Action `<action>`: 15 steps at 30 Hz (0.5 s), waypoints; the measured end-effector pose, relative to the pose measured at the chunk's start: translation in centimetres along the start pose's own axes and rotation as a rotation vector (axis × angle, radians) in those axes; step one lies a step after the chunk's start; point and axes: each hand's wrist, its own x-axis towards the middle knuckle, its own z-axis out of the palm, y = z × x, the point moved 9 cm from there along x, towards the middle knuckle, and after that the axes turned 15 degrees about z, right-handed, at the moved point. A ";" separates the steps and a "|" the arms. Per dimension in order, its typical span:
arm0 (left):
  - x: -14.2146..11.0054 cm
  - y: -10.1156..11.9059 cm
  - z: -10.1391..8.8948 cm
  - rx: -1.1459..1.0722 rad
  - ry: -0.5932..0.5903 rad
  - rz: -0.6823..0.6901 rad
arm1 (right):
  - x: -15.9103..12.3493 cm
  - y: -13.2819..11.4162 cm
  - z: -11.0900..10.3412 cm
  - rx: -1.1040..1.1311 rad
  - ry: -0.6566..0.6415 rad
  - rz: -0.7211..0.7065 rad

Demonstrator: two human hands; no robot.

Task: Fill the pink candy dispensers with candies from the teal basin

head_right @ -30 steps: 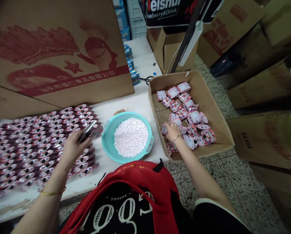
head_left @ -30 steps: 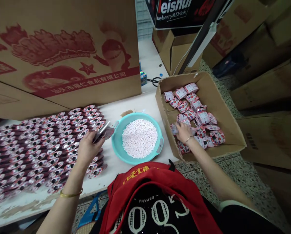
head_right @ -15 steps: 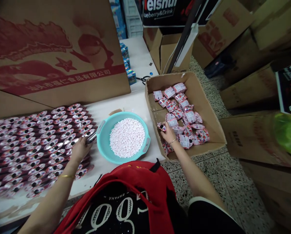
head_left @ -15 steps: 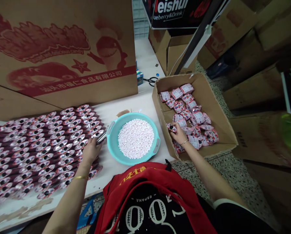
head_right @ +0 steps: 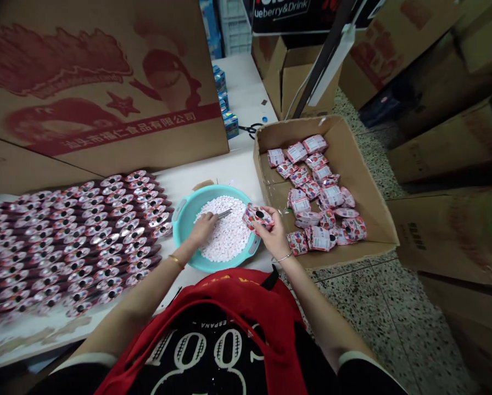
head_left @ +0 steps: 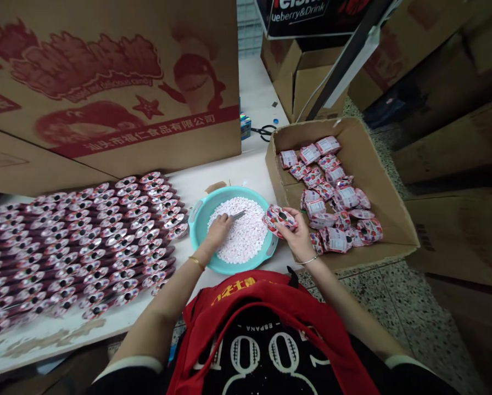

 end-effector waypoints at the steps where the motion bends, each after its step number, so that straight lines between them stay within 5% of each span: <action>1: 0.3 0.7 1.2 -0.017 -0.034 0.042 | -0.1 0.8 0.1 0.011 0.010 0.024; 5: -0.9 3.7 4.5 -0.171 -0.133 0.195 | -0.2 3.2 0.0 0.039 0.058 0.108; 8: -2.4 4.5 4.6 -0.377 -0.082 0.180 | 0.0 3.7 0.1 0.030 0.076 0.099; 12: -3.9 4.3 2.0 -0.581 0.018 0.154 | 0.5 3.3 0.8 -0.005 0.028 0.016; 15: -4.9 4.1 -2.0 -0.584 0.088 0.206 | 0.5 2.5 1.6 -0.138 -0.024 -0.102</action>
